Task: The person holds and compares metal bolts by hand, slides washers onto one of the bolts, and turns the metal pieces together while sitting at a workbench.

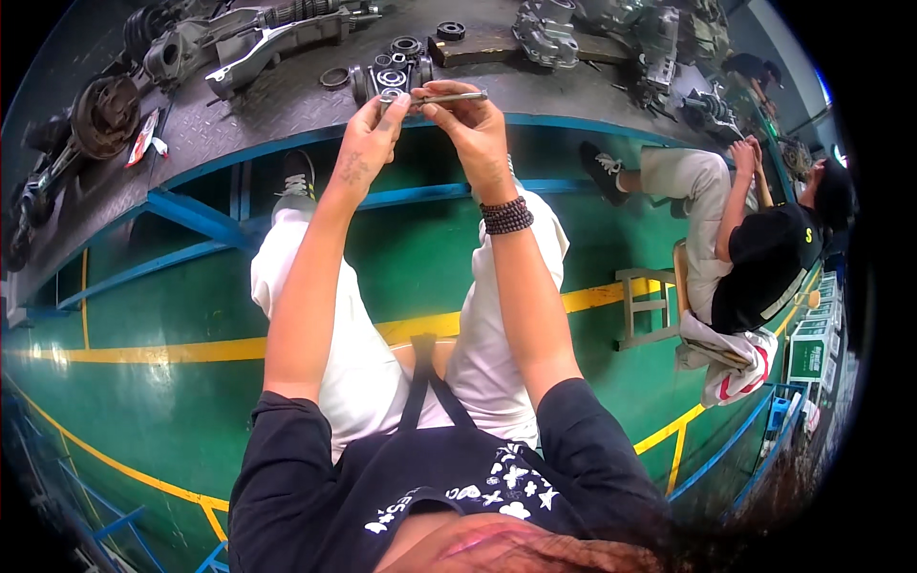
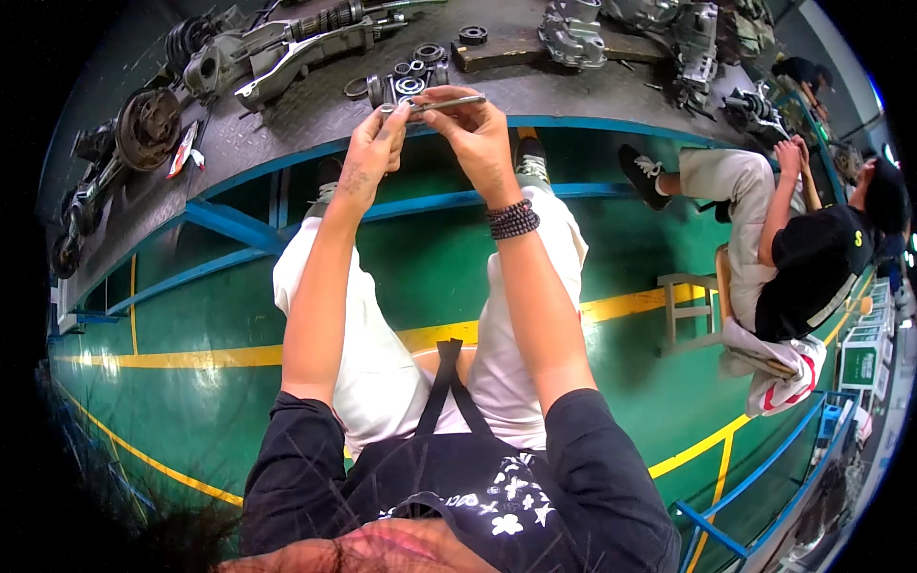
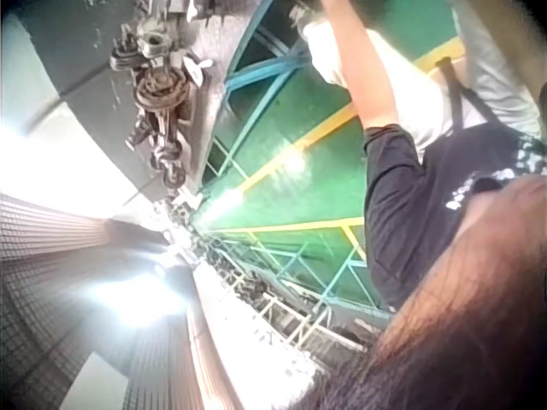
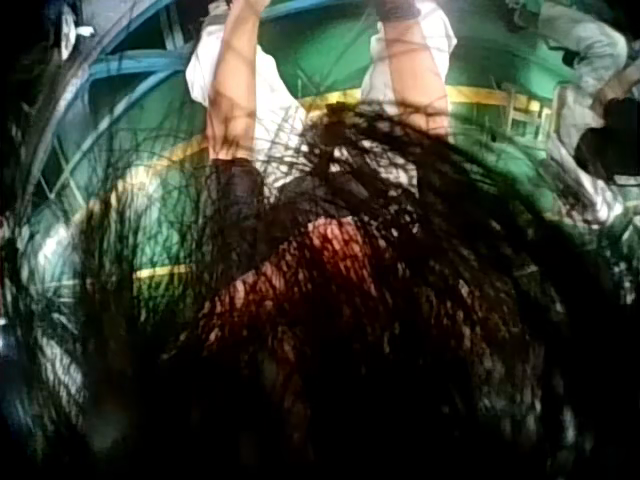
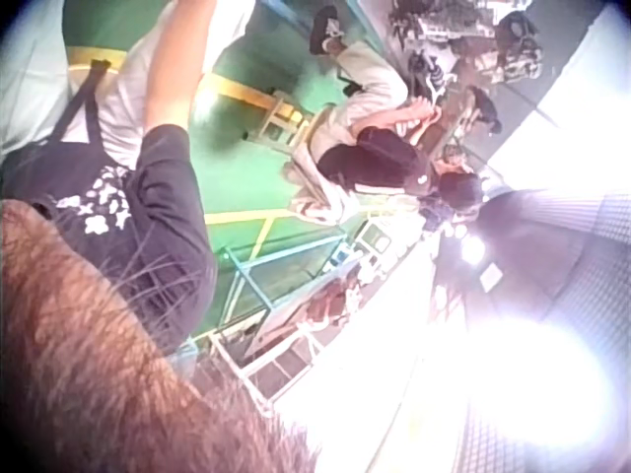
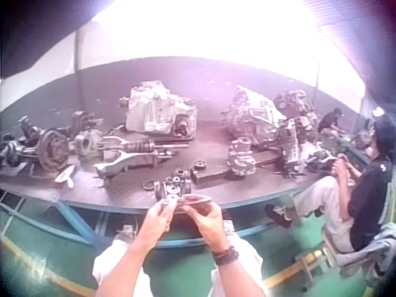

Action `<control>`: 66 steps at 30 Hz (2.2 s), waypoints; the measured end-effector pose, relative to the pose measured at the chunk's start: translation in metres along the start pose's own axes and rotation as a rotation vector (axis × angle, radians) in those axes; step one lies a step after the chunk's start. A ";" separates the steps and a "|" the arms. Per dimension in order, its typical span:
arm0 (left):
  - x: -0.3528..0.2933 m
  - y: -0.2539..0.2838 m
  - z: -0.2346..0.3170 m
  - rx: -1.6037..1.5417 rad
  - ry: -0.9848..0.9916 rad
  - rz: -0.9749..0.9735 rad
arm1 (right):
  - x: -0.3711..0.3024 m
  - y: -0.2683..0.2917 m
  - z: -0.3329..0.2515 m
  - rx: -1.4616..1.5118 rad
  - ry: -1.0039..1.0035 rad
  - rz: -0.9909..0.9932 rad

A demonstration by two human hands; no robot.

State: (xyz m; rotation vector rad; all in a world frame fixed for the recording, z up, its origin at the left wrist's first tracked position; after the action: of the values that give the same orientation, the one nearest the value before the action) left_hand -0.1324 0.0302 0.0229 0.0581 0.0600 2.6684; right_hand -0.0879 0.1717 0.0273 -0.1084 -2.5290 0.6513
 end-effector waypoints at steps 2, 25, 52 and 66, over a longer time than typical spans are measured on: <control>0.000 -0.003 0.001 0.035 -0.092 0.020 | 0.000 -0.001 -0.002 -0.013 0.024 -0.002; -0.044 0.038 -0.012 -0.374 0.143 -0.035 | -0.047 -0.026 -0.018 -0.094 -0.192 -0.189; -0.087 0.024 -0.004 -0.357 -0.132 -0.120 | -0.104 -0.056 0.001 0.848 -0.830 -0.380; -0.090 0.020 0.000 -0.416 -0.127 -0.114 | -0.106 -0.057 0.001 0.602 -0.849 -0.293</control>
State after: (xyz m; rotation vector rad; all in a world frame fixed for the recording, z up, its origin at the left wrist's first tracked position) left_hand -0.0620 -0.0288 0.0215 0.0865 -0.5140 2.5027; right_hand 0.0053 0.1000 0.0039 0.9055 -2.8488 1.5330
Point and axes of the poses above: each hand's wrist, its own x-axis towards the middle knuckle, its own y-axis out of the back of the hand, z = x × y, the point moved 3 cm from there along x, towards the middle knuckle, and after that the axes turned 13 degrees about x, right-handed, at the moved point
